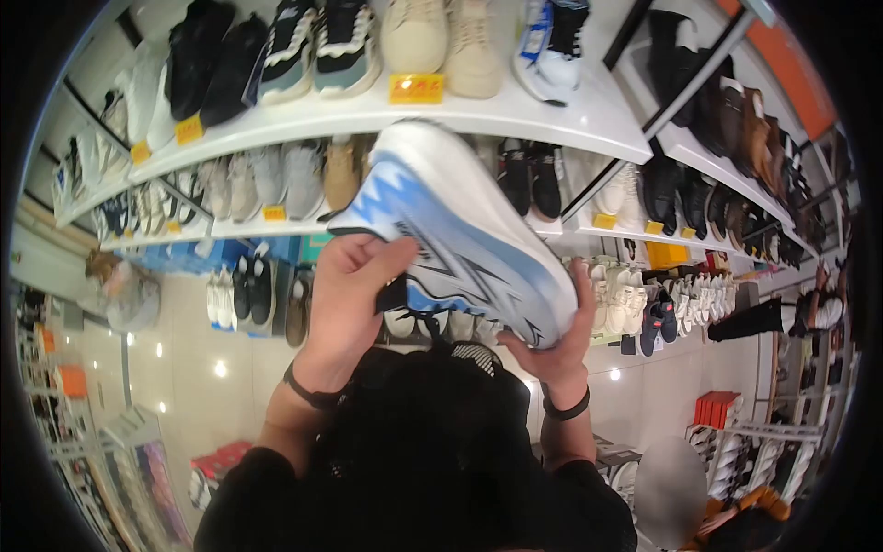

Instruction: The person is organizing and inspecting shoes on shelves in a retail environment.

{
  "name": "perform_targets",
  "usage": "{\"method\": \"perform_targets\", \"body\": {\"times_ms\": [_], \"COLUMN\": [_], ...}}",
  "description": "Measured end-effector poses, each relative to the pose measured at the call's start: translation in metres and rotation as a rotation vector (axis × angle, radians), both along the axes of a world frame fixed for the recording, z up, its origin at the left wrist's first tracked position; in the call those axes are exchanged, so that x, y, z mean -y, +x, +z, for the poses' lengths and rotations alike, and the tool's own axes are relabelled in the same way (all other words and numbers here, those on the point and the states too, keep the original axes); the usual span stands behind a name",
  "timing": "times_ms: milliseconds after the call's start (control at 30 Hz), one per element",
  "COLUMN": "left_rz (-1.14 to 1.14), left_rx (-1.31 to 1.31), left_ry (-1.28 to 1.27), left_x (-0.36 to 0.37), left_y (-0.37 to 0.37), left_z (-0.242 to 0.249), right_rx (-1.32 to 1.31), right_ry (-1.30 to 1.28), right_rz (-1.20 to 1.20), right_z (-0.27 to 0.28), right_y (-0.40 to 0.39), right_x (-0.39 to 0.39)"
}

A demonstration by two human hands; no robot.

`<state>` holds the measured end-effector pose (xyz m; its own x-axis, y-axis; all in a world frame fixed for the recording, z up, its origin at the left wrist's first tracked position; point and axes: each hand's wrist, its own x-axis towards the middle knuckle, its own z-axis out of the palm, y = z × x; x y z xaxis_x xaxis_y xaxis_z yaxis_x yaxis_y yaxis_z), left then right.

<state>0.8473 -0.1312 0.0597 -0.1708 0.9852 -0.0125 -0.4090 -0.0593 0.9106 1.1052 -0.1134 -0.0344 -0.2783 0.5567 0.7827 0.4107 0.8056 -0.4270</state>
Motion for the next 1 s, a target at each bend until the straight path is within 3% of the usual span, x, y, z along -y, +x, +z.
{"method": "perform_targets", "body": {"times_ms": [33,100,167,233,300,367,433,500,567,667,767,1000], "left_rz": [0.033,-0.041,-0.117,-0.212,-0.292,-0.306,-0.262,-0.173,-0.206,-0.187,-0.189,-0.023], "left_rx": [0.118,0.170,0.220,0.227,0.076,0.011,-0.052,-0.122,-0.118,-0.316,-0.451,-0.828], "left_ry": [-0.002,0.004,0.005,0.097,0.242,0.386,0.520,0.484,0.475,0.471,0.438,0.350], "left_x": [-0.004,-0.015,-0.021,-0.026,-0.029,-0.039,-0.057,-0.080,-0.110,-0.160,-0.212,-0.322], "left_y": [0.001,-0.012,-0.011,-0.004,0.004,0.014,0.019,0.022,0.032,0.053,0.071,0.104], "left_z": [-0.003,-0.026,-0.026,-0.017,0.001,0.012,0.011,0.007,0.007,0.010,0.013,0.013], "right_rx": [0.146,0.120,0.181,0.045,-0.177,-0.281,-0.650,-0.676,-0.737,-0.763,-0.880,-0.812], "right_ry": [0.149,0.237,0.088,0.036,-0.233,-0.241,-0.312,-0.228,-0.252,-0.337,-0.370,-0.458], "right_rz": [-0.054,-0.091,-0.126,-0.155,-0.133,-0.136,-0.109,-0.186,-0.364,-0.431,-0.438,-0.618], "right_z": [0.007,0.016,0.018,0.021,0.020,0.027,0.037,0.056,0.066,0.080,0.073,0.065], "right_y": [0.001,-0.002,0.003,0.006,0.013,0.017,0.021,0.029,0.044,0.061,0.070,0.077], "right_x": [0.001,-0.002,-0.003,-0.004,-0.010,-0.021,-0.039,-0.066,-0.101,-0.152,-0.208,-0.294]}}
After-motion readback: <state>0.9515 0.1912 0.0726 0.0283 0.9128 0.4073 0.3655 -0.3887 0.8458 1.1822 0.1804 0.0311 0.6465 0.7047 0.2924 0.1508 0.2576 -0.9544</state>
